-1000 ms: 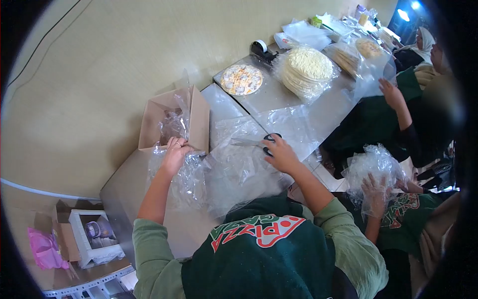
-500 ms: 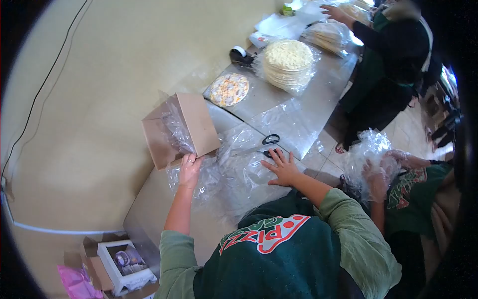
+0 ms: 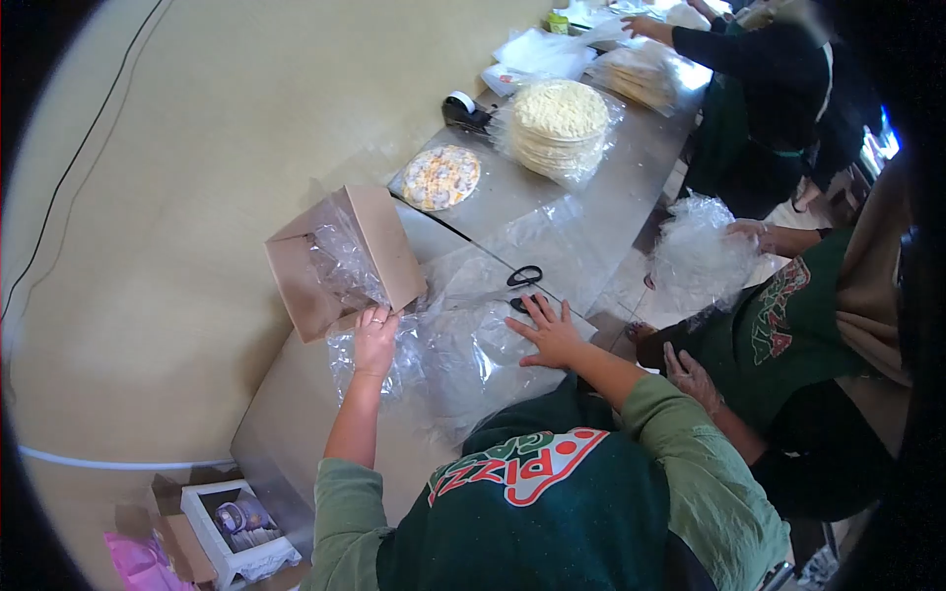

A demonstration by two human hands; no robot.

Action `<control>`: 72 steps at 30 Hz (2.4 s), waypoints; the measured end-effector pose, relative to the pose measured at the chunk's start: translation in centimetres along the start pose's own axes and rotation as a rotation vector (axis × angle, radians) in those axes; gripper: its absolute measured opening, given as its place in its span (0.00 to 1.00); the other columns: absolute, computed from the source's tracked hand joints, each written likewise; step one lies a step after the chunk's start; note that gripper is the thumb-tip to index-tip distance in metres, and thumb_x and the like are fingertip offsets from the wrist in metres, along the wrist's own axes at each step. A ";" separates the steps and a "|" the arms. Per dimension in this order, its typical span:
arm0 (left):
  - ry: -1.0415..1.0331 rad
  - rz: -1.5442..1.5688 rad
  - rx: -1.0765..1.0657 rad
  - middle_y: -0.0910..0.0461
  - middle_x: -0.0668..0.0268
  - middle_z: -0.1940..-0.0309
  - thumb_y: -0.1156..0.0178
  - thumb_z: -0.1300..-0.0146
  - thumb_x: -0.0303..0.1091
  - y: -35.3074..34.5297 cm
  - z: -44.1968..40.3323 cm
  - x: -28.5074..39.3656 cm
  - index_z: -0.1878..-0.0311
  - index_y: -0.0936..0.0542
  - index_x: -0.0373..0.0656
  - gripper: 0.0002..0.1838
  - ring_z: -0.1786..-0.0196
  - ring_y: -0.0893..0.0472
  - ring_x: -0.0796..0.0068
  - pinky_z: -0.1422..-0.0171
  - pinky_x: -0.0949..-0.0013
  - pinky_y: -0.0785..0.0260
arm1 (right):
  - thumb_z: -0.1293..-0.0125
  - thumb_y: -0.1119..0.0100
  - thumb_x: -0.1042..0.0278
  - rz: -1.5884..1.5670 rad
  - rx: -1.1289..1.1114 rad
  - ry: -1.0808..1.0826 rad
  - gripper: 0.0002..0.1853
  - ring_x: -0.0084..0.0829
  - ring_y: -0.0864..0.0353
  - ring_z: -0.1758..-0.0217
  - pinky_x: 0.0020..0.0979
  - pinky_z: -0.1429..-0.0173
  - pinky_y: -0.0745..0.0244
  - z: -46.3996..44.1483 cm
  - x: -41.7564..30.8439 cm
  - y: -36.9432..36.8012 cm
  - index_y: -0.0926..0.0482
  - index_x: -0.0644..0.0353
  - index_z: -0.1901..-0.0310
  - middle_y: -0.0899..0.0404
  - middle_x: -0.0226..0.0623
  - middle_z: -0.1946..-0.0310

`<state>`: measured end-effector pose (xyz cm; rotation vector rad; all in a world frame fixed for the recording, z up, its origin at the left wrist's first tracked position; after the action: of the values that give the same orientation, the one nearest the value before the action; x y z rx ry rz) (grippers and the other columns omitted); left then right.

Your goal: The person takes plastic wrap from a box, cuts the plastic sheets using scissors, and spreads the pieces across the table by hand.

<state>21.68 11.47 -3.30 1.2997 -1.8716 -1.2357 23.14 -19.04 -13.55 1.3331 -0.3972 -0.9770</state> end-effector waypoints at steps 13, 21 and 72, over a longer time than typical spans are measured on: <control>0.137 0.008 0.178 0.23 0.63 0.62 0.43 0.57 0.22 1.0 1.0 -1.3 0.61 0.18 0.46 0.16 0.55 0.25 0.62 0.50 0.61 0.31 | 0.53 0.41 0.33 0.005 -0.038 -0.024 0.48 0.49 0.73 0.25 0.71 0.36 0.64 0.1 -0.7 0.3 0.52 0.29 0.31 0.73 0.42 0.27; 0.168 0.033 0.181 0.23 0.62 0.62 0.43 0.58 0.19 1.1 0.5 -0.9 0.61 0.18 0.45 0.18 0.55 0.25 0.61 0.50 0.61 0.31 | 0.52 0.39 0.35 -0.008 -0.041 -0.014 0.48 0.49 0.72 0.25 0.71 0.36 0.64 -0.1 -0.6 0.6 0.52 0.29 0.31 0.72 0.43 0.27; 0.201 0.324 -0.062 0.22 0.59 0.60 0.46 0.55 0.18 -1.8 -7.4 -6.0 0.64 0.18 0.45 0.15 0.54 0.24 0.58 0.48 0.60 0.32 | 0.43 0.42 0.54 0.021 -0.123 0.087 0.38 0.45 0.62 0.25 0.62 0.37 0.48 -3.8 -2.5 1.2 0.48 0.37 0.32 0.65 0.45 0.28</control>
<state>30.80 14.00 -1.31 0.9991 -1.7977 -0.9504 24.99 -14.79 -12.71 1.2528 -0.2795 -0.9084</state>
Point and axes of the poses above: each hand's wrist, its own z-axis away from the middle knuckle, its own y-axis out of the back of the hand, x = y × z, the point moved 3 cm from there along -z, towards the middle knuckle
